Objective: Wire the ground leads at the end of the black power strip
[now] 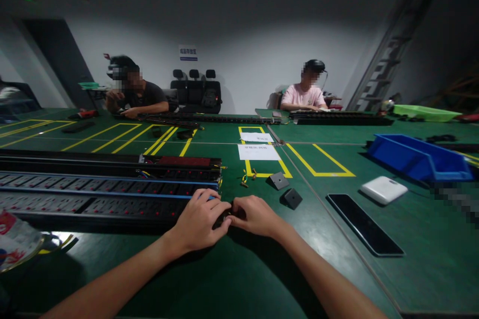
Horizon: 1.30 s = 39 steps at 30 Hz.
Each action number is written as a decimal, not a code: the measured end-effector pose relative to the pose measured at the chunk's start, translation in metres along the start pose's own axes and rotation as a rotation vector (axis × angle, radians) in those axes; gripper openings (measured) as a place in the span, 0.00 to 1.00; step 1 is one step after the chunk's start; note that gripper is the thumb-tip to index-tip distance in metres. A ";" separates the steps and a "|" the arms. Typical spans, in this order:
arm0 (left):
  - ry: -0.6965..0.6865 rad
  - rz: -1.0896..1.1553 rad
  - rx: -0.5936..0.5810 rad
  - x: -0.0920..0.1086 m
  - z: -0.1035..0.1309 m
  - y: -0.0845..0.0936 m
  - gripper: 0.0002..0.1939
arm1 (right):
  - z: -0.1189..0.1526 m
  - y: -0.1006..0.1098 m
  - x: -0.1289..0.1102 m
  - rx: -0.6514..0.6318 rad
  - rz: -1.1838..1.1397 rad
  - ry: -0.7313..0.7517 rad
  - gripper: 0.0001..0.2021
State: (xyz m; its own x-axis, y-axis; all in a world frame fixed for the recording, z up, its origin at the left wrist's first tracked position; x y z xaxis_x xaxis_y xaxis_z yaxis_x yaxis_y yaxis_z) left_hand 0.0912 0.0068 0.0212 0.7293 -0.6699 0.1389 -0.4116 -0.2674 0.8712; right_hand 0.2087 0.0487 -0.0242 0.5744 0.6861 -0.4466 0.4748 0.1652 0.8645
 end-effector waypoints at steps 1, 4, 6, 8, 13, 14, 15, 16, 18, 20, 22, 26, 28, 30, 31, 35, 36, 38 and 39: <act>0.005 -0.002 -0.001 0.000 0.000 0.000 0.12 | 0.000 0.000 -0.001 -0.001 0.006 0.002 0.12; 0.014 -0.014 -0.001 -0.001 0.000 -0.001 0.13 | 0.000 0.001 -0.003 -0.002 0.029 0.010 0.12; 0.015 -0.023 -0.001 -0.002 0.000 -0.002 0.12 | 0.000 0.001 -0.004 -0.005 0.043 0.012 0.12; 0.016 -0.030 -0.005 -0.002 0.000 -0.003 0.12 | 0.000 0.001 -0.004 -0.009 0.050 0.009 0.12; 0.024 -0.038 -0.017 -0.002 0.000 -0.003 0.12 | 0.000 0.000 -0.003 -0.007 0.046 0.008 0.12; 0.026 -0.037 -0.016 -0.002 0.000 -0.003 0.12 | 0.001 0.000 -0.003 -0.006 0.044 0.011 0.12; 0.029 -0.036 -0.016 -0.002 0.000 -0.003 0.12 | 0.001 0.000 -0.003 -0.005 0.043 0.014 0.12; 0.034 -0.033 -0.016 -0.002 0.000 -0.003 0.12 | 0.001 0.000 -0.003 -0.006 0.042 0.016 0.12; 0.043 -0.028 -0.021 -0.002 0.000 -0.003 0.13 | 0.001 0.001 -0.003 -0.008 0.040 0.016 0.12; 0.042 -0.030 -0.027 -0.002 0.000 -0.003 0.12 | 0.001 0.001 -0.003 -0.012 0.041 0.010 0.11; 0.031 -0.036 -0.030 -0.002 0.000 -0.004 0.11 | 0.001 0.000 -0.002 -0.013 0.047 0.005 0.12; 0.028 -0.037 -0.026 -0.003 0.000 -0.005 0.11 | 0.001 0.000 -0.003 -0.008 0.055 0.010 0.12; 0.029 -0.038 -0.028 -0.003 0.000 -0.005 0.11 | 0.001 0.000 -0.003 -0.006 0.052 0.011 0.12; 0.025 -0.040 -0.029 -0.003 0.000 -0.005 0.11 | 0.001 0.001 -0.003 -0.003 0.052 0.006 0.12; 0.023 -0.041 -0.030 -0.002 0.000 -0.005 0.10 | 0.001 0.001 -0.003 -0.002 0.052 0.005 0.12; 0.030 -0.043 -0.035 -0.002 0.000 -0.004 0.12 | 0.001 -0.001 -0.003 -0.010 0.044 0.010 0.12; 0.031 -0.044 -0.037 -0.002 0.000 -0.004 0.11 | 0.001 -0.002 -0.002 -0.013 0.039 0.012 0.12; 0.025 -0.051 -0.038 -0.001 0.000 -0.004 0.10 | 0.002 -0.003 0.000 -0.014 0.032 0.013 0.14; 0.023 -0.054 -0.037 -0.001 0.000 -0.004 0.10 | 0.002 -0.004 0.000 -0.013 0.032 0.013 0.14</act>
State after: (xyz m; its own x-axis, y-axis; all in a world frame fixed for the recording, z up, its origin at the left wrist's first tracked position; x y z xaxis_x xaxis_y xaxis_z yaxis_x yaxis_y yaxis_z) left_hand 0.0925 0.0087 0.0172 0.7626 -0.6389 0.1016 -0.3509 -0.2766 0.8946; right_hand 0.2083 0.0469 -0.0279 0.5800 0.7005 -0.4158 0.4478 0.1521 0.8811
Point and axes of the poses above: each hand's wrist, its own z-axis away from the middle knuckle, its own y-axis out of the back of the hand, x = y × z, the point moved 8 cm from there along -z, towards the middle knuckle, and after that the axes turned 9 degrees about y, right-handed, at the moved point
